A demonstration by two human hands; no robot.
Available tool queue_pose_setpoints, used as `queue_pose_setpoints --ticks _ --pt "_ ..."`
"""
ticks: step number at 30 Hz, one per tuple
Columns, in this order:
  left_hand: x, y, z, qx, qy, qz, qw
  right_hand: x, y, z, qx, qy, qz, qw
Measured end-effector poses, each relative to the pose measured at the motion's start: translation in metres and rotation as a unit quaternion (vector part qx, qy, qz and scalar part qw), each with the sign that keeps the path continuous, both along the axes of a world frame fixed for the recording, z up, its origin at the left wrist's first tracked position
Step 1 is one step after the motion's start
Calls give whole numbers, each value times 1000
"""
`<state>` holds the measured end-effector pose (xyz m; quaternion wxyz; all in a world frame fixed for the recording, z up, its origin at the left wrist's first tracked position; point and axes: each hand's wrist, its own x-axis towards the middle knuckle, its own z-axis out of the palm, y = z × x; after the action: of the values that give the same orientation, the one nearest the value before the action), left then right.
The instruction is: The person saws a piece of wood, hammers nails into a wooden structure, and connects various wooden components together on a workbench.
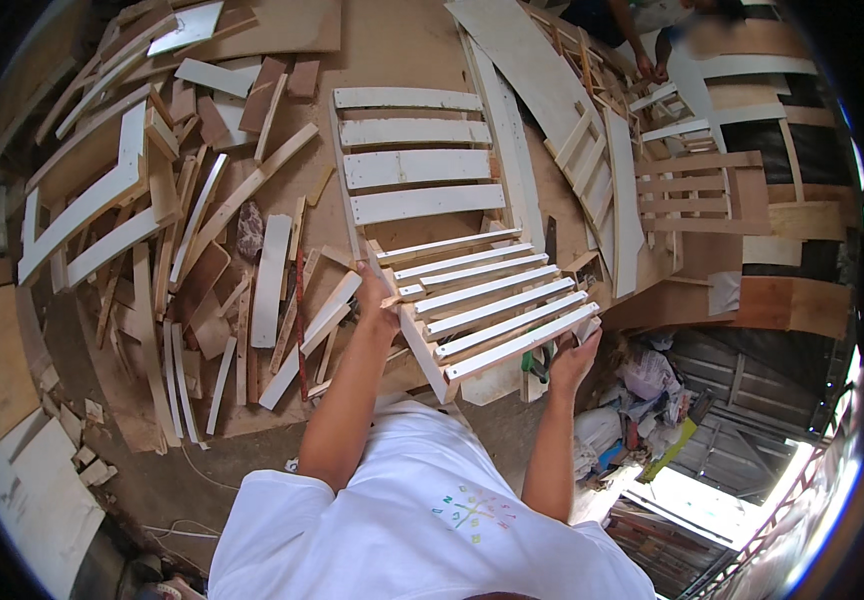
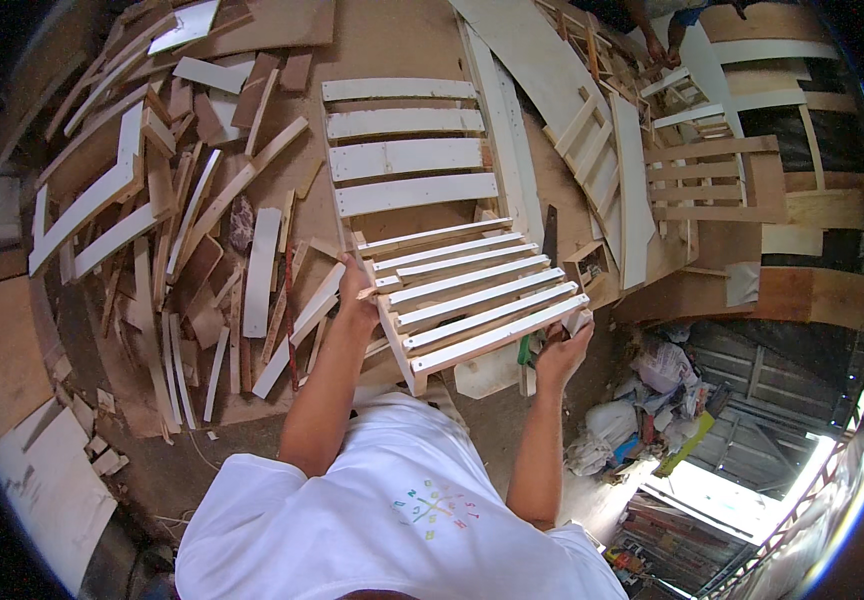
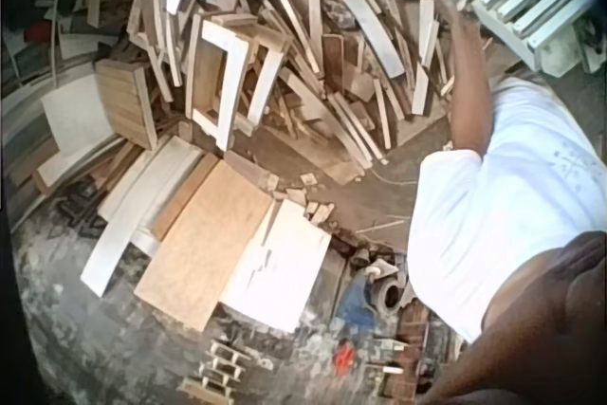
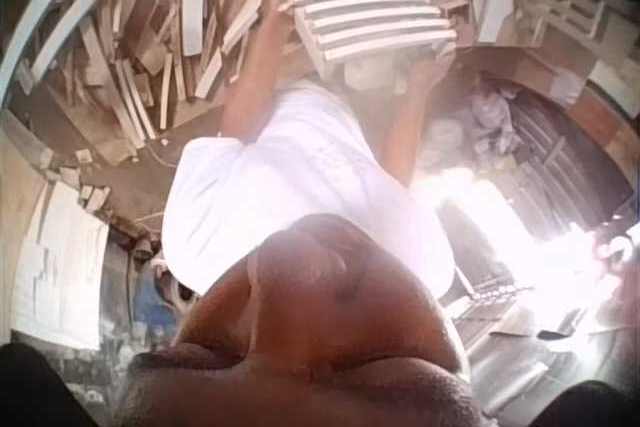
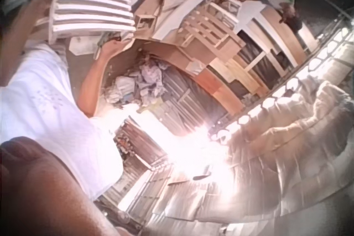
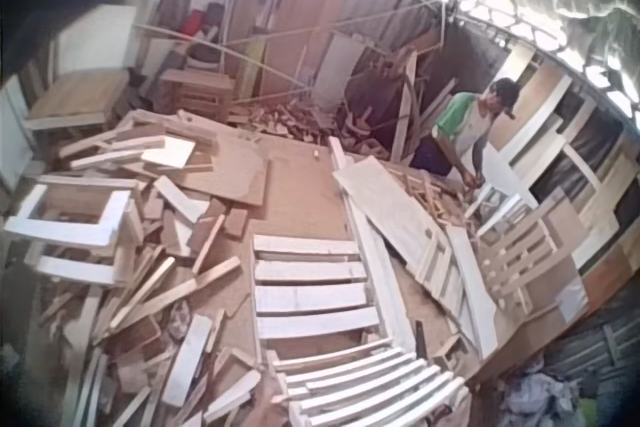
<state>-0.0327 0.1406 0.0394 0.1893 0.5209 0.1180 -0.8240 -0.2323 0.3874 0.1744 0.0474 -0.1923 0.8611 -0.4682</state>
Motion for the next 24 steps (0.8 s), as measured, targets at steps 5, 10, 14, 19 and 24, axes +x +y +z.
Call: queue_pose_setpoints --ticks 5,10,14,19,24 --pt "1 10 -17 -51 69 51 995 9 -6 2 35 22 -42 998" --pt "-16 21 23 -15 50 34 998 78 -4 -30 -338 -232 -73 909" --pt "-33 57 21 -17 116 98 988 139 35 -65 78 8 248 966" --pt "-25 81 5 -20 129 96 987 145 3 -69 118 -172 261 943" --pt "-12 66 -39 35 202 113 972 159 -34 -30 161 51 288 943"
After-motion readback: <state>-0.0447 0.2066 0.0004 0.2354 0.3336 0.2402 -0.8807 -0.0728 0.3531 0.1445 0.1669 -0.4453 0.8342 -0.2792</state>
